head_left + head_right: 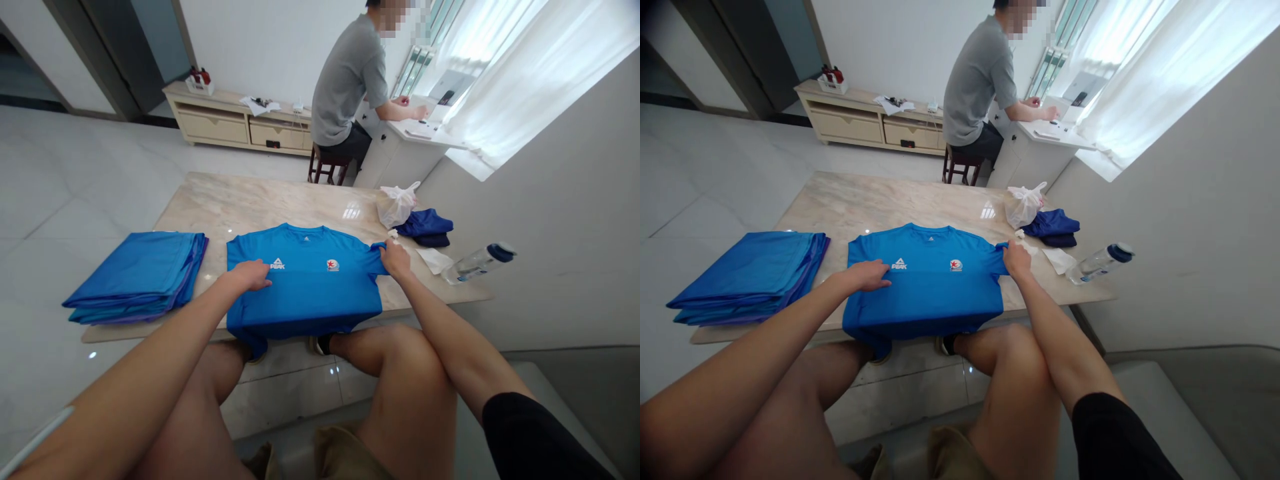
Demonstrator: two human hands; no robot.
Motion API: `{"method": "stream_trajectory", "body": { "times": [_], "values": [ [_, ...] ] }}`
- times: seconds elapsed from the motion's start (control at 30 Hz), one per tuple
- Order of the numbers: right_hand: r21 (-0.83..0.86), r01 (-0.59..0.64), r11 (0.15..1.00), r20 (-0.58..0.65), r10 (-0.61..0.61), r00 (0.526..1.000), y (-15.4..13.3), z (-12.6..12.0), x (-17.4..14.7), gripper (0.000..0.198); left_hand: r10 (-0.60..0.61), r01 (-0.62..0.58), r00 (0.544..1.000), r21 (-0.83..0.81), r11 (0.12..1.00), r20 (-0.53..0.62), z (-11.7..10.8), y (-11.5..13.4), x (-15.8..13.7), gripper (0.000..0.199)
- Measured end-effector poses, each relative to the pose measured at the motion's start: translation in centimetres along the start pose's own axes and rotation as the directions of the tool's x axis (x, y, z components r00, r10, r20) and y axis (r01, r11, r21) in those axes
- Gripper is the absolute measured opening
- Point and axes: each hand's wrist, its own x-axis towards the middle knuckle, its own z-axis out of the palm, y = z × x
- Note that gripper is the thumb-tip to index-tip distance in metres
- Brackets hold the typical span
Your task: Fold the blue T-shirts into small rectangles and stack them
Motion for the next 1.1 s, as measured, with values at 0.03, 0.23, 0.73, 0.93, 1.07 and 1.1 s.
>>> {"method": "stream_trajectory", "body": {
  "times": [0.03,0.23,0.73,0.93,1.07,1.1],
  "values": [
    [-0.063,0.038,0.997,0.008,-0.038,0.999,-1.1,-0.2,0.0,0.023,0.003,-0.003,1.000,-0.002,1.000,-0.002,0.1,0.0,0.0,0.056],
    [0.283,0.163,0.945,0.220,-0.230,0.948,-7.2,0.4,0.3,0.039,0.024,-0.024,1.000,-0.005,1.000,-0.011,0.2,-0.3,-0.4,0.054],
    [0.015,0.590,0.808,0.331,-0.560,0.759,-3.9,7.3,-3.4,0.070,0.042,-0.043,0.999,0.076,0.996,0.019,-0.3,0.1,-0.8,0.057],
    [-0.091,0.535,0.840,0.338,-0.479,0.810,-5.3,10.8,-6.3,0.079,-0.057,0.049,0.993,-0.082,0.995,-0.104,0.5,-2.7,-0.1,0.053],
    [-0.061,0.529,0.846,0.311,-0.488,0.816,-5.4,11.0,-6.6,0.074,-0.366,0.330,0.895,-0.175,0.928,-0.255,0.7,-4.8,-0.8,0.053],
    [-0.043,0.530,0.847,0.302,-0.495,0.815,-5.3,10.8,-6.4,0.072,-0.416,0.374,0.874,-0.199,0.906,-0.250,0.8,-5.1,-1.1,0.054]
  ]
}}
